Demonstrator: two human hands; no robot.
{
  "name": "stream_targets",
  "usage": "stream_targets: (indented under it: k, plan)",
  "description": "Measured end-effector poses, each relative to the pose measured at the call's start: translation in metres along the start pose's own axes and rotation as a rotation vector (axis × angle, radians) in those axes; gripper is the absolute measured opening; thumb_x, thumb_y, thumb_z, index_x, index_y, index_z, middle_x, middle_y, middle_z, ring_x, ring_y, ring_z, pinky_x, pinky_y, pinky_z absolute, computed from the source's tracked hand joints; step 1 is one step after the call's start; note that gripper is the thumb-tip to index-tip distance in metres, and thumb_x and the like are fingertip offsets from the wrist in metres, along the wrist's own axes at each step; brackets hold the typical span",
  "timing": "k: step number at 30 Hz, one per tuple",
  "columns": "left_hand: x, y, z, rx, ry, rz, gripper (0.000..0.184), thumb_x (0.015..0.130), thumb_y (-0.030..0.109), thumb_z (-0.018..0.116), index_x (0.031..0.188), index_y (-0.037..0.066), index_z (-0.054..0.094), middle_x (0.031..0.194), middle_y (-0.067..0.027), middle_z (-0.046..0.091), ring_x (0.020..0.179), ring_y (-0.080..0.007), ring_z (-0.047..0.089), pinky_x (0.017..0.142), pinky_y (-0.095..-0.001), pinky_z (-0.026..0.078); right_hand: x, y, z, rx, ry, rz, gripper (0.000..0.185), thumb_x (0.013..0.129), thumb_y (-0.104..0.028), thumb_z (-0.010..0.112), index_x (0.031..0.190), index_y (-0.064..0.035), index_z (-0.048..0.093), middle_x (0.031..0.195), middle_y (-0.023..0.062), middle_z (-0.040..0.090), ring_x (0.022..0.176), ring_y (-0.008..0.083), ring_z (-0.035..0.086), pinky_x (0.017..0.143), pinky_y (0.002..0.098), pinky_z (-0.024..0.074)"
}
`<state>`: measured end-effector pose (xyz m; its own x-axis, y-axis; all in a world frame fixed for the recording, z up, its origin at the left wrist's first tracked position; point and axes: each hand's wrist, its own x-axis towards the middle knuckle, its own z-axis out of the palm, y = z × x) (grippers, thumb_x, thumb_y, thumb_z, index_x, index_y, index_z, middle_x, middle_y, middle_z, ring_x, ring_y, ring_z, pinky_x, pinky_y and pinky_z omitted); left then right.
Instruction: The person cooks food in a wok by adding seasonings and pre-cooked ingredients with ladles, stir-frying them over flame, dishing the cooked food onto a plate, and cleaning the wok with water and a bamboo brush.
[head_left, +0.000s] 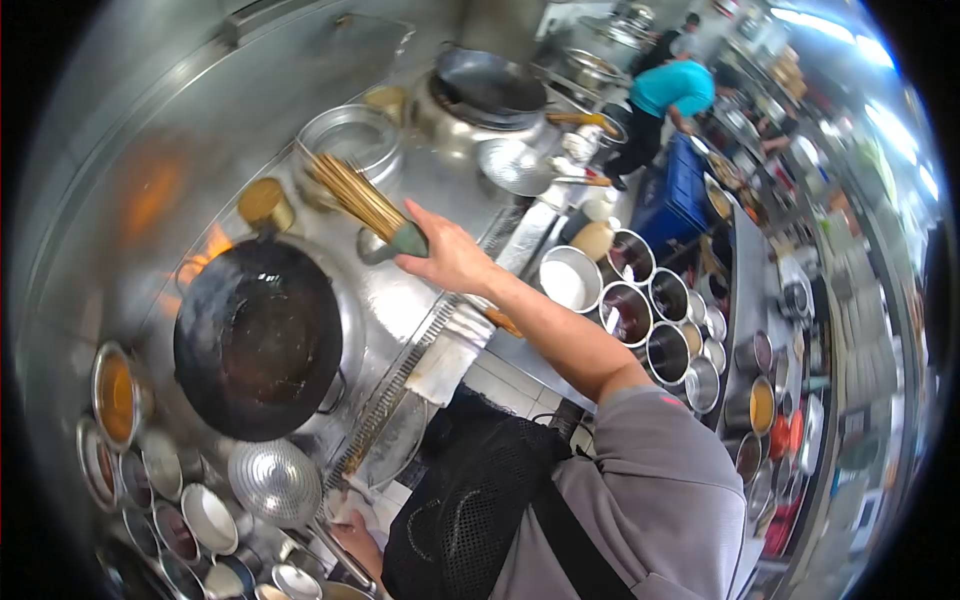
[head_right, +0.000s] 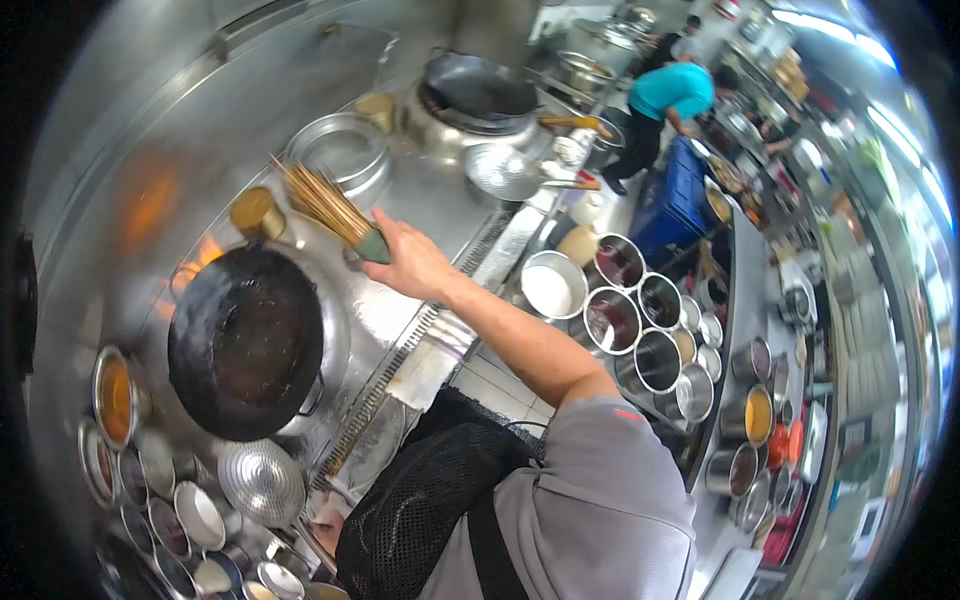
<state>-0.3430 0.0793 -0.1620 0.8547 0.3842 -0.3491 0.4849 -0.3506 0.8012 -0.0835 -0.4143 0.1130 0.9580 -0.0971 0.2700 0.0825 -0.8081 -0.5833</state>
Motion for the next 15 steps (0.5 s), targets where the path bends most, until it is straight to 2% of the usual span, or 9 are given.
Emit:
stream_targets:
  k: [1,3,5,7,9,11,13,14,15]
  plan:
    - [0.003,0.006,0.001,0.086,-0.009,-0.101,0.060,0.096,0.018,0.076,0.140,-0.012,0.048,0.131,-0.0273,0.064,0.119,-0.0329,0.063,0.103,-0.0422,0.049,-0.001,-0.006,-0.007,0.029,0.039,-0.001,0.090,0.085,-0.028,0.076,0.158,0.0009,0.032,0.128,0.0325,0.062,0.119,0.0462,0.062,0.100,0.0470,0.0516]
    - [0.008,0.001,0.011,0.095,0.036,-0.100,0.059,0.095,0.018,0.077,0.139,-0.012,0.049,0.131,-0.0272,0.064,0.118,-0.0336,0.063,0.104,-0.0422,0.049,-0.011,-0.005,-0.006,0.064,0.079,-0.011,0.091,0.087,-0.028,0.075,0.161,-0.0015,0.027,0.130,0.0323,0.061,0.120,0.0479,0.061,0.100,0.0480,0.0517]
    - [0.014,-0.006,0.015,0.097,0.094,-0.106,0.059,0.095,0.018,0.077,0.139,-0.011,0.051,0.132,-0.0270,0.064,0.118,-0.0343,0.063,0.105,-0.0422,0.048,-0.050,0.018,0.026,0.011,0.127,0.133,0.094,0.090,-0.029,0.073,0.164,-0.0066,0.020,0.132,0.0319,0.059,0.118,0.0493,0.061,0.099,0.0499,0.0519]
    - [0.018,-0.009,0.013,0.009,-0.035,-0.069,0.058,0.094,0.017,0.078,0.139,-0.010,0.051,0.135,-0.0245,0.063,0.118,-0.0339,0.063,0.105,-0.0418,0.048,-0.108,0.071,0.068,-0.066,-0.059,0.303,0.098,0.087,-0.027,0.075,0.165,-0.0095,0.018,0.137,0.0321,0.056,0.120,0.0489,0.060,0.098,0.0509,0.0531]
    - [0.018,-0.004,0.006,-0.074,-0.082,-0.050,0.058,0.095,0.018,0.077,0.140,-0.009,0.052,0.136,-0.0228,0.063,0.118,-0.0327,0.063,0.105,-0.0413,0.048,-0.151,0.129,0.097,-0.357,-0.476,0.447,0.100,0.083,-0.025,0.078,0.163,-0.0080,0.021,0.133,0.0320,0.059,0.118,0.0481,0.063,0.097,0.0530,0.0542]
    - [0.010,0.037,0.002,-0.163,-0.134,-0.023,0.057,0.096,0.020,0.076,0.140,-0.008,0.052,0.136,-0.0212,0.063,0.118,-0.0316,0.064,0.105,-0.0408,0.048,-0.133,0.131,0.090,-0.312,-0.407,0.364,0.100,0.083,-0.027,0.078,0.163,-0.0097,0.021,0.124,0.0322,0.064,0.111,0.0472,0.066,0.094,0.0529,0.0560]
    - [-0.019,0.091,-0.008,-0.576,-0.168,0.021,0.050,0.100,0.022,0.070,0.139,-0.005,0.056,0.135,-0.0182,0.065,0.119,-0.0291,0.065,0.105,-0.0399,0.049,-0.115,0.123,0.080,-0.270,-0.266,0.264,0.097,0.085,-0.030,0.077,0.162,-0.0120,0.022,0.111,0.0310,0.069,0.103,0.0462,0.070,0.089,0.0531,0.0582]
    - [-0.021,0.105,-0.005,-0.723,-0.115,-0.154,0.044,0.104,0.027,0.064,0.138,-0.001,0.059,0.132,-0.0164,0.067,0.120,-0.0272,0.066,0.105,-0.0403,0.050,-0.083,0.110,0.071,-0.265,-0.188,0.213,0.093,0.087,-0.032,0.076,0.162,-0.0126,0.024,0.106,0.0295,0.071,0.100,0.0461,0.071,0.087,0.0534,0.0586]
    - [-0.021,0.116,-0.007,-0.879,-0.172,-0.206,0.043,0.106,0.029,0.061,0.137,0.001,0.061,0.132,-0.0151,0.068,0.119,-0.0271,0.067,0.105,-0.0400,0.051,-0.062,0.097,0.058,-0.240,-0.150,0.199,0.088,0.091,-0.032,0.074,0.161,-0.0124,0.025,0.113,0.0301,0.070,0.101,0.0468,0.071,0.086,0.0551,0.0581]
